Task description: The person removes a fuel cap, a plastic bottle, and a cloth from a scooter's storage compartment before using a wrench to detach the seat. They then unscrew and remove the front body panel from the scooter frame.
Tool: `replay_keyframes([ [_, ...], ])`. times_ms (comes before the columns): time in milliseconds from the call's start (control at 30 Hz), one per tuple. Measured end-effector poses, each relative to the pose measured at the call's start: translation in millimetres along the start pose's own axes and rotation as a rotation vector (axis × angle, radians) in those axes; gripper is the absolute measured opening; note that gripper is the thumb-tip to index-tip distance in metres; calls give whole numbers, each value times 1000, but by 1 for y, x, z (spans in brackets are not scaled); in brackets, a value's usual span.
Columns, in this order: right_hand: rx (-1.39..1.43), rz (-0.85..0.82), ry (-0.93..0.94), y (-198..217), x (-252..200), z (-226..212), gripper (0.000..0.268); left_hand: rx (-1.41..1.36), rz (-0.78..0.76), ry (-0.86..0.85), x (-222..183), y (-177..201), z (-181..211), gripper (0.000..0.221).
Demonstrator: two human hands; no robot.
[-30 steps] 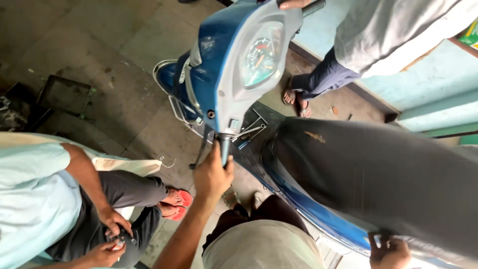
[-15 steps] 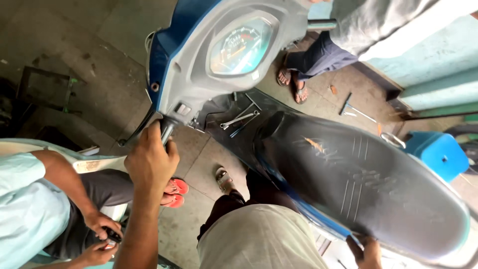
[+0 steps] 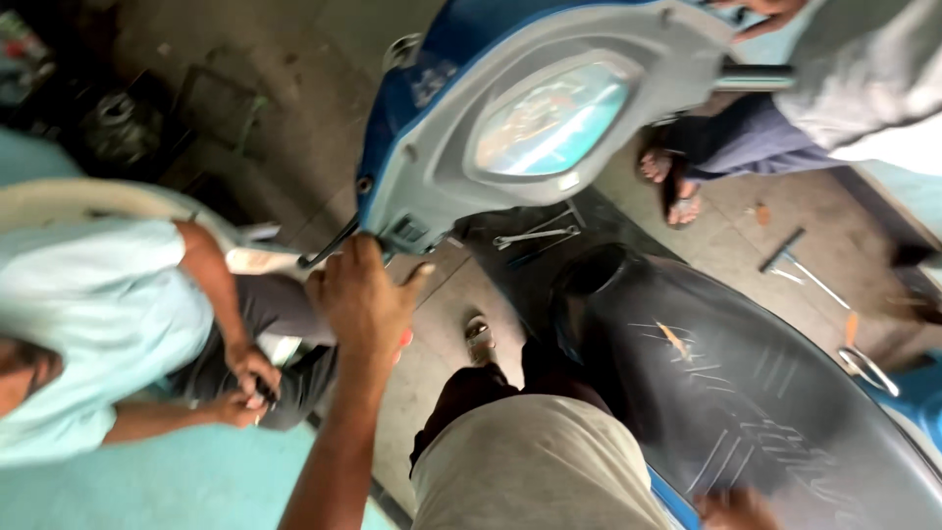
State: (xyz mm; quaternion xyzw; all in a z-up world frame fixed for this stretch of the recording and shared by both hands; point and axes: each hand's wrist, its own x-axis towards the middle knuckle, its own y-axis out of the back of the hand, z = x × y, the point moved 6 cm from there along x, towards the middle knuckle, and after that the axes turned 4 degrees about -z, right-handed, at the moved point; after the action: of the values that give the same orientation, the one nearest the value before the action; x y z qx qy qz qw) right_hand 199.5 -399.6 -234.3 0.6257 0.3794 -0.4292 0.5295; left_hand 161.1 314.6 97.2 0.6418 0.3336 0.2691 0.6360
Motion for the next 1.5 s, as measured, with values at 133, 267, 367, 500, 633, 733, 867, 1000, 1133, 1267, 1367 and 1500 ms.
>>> replay_keyframes([
  [133,-160,247,311,150,-36,-260,38,26,242,-15,-13,8,17,89],
  [267,-106,1086,1298,284,-87,-422,48,2,295,42,-16,-5,14,92],
  [367,-264,1226,1351,331,-92,-493,80,40,296,37,-21,-15,11,85],
  [500,-343,974,1243,350,-30,-531,69,95,332,61,-24,-22,11,79],
  [633,-383,1160,1221,348,13,-527,51,105,310,85,-25,-21,11,84],
  [733,-292,1214,1217,343,22,-531,53,104,287,94,-23,-23,10,83],
  [867,-292,1277,1184,338,8,-533,59,125,251,117,-21,-23,13,85],
  [1000,-234,1167,1201,343,3,-528,57,102,217,113,-17,-5,20,102],
  [1133,-379,1126,1264,366,4,-538,32,38,247,116,-11,-4,19,94],
  [1267,-612,909,1101,389,16,-562,42,-19,245,122,-8,8,20,87],
  [1367,-831,817,807,411,69,-568,64,-128,23,90,-1,-7,7,76],
  [1500,-912,761,762,427,107,-573,73,-106,119,-2,5,8,3,84],
])
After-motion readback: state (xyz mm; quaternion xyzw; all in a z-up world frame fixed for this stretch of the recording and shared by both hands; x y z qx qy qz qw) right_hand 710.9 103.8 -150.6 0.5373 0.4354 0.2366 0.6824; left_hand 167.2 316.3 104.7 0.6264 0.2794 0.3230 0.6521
